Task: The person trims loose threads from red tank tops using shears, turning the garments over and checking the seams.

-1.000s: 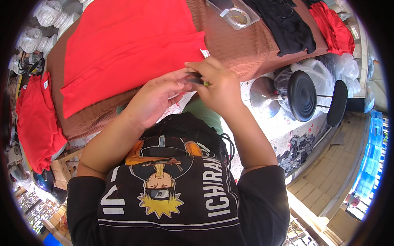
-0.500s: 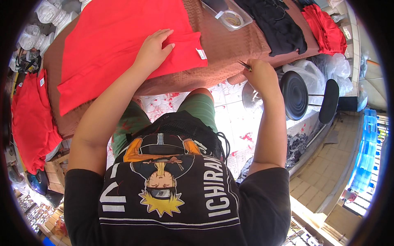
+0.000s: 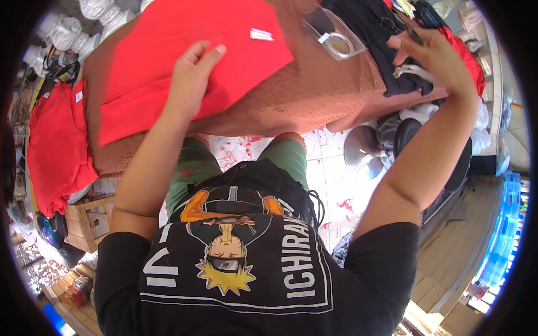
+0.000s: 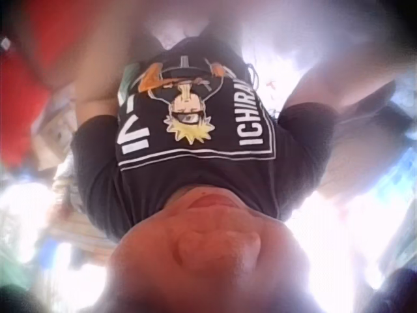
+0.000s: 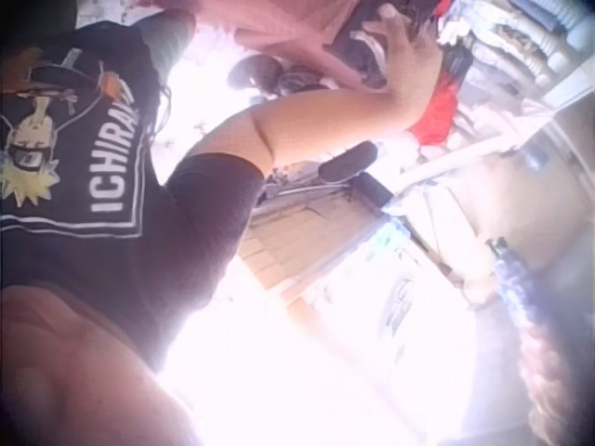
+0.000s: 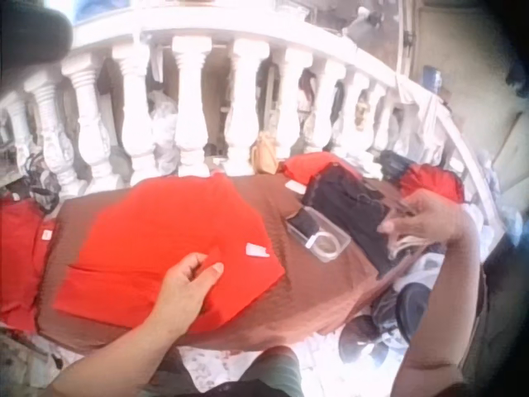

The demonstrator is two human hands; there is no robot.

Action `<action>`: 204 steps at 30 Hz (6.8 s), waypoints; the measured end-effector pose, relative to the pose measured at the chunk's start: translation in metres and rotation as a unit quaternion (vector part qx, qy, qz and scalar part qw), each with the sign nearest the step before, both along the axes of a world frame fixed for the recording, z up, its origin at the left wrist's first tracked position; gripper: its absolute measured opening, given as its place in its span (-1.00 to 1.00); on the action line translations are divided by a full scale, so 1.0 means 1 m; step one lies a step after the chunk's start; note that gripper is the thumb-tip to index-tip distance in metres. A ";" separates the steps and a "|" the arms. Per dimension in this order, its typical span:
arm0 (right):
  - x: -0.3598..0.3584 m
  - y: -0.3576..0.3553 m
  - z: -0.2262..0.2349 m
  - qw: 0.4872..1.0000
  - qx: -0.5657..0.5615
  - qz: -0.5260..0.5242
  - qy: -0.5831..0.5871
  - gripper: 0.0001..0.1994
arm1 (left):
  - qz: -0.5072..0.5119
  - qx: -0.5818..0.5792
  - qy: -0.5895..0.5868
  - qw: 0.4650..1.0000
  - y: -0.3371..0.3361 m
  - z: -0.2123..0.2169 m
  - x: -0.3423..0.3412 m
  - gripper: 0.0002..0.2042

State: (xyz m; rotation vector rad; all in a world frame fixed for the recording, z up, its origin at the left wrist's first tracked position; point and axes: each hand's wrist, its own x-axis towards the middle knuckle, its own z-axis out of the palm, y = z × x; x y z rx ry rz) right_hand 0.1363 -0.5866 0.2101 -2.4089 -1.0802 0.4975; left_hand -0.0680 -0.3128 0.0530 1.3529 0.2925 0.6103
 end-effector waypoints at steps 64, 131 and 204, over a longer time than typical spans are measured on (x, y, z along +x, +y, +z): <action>-0.158 0.128 -0.096 0.884 0.430 0.138 -0.119 -0.75 | -0.114 0.469 0.035 0.875 0.014 0.026 -0.030 -0.50; -0.143 0.140 -0.162 0.948 0.119 0.105 0.277 -0.59 | -0.229 -0.055 0.103 0.966 0.062 -0.030 -0.094 -0.60; -0.083 0.109 -0.177 0.945 0.291 -0.055 0.136 -0.80 | 0.110 0.279 0.082 0.951 0.076 0.010 -0.133 -0.83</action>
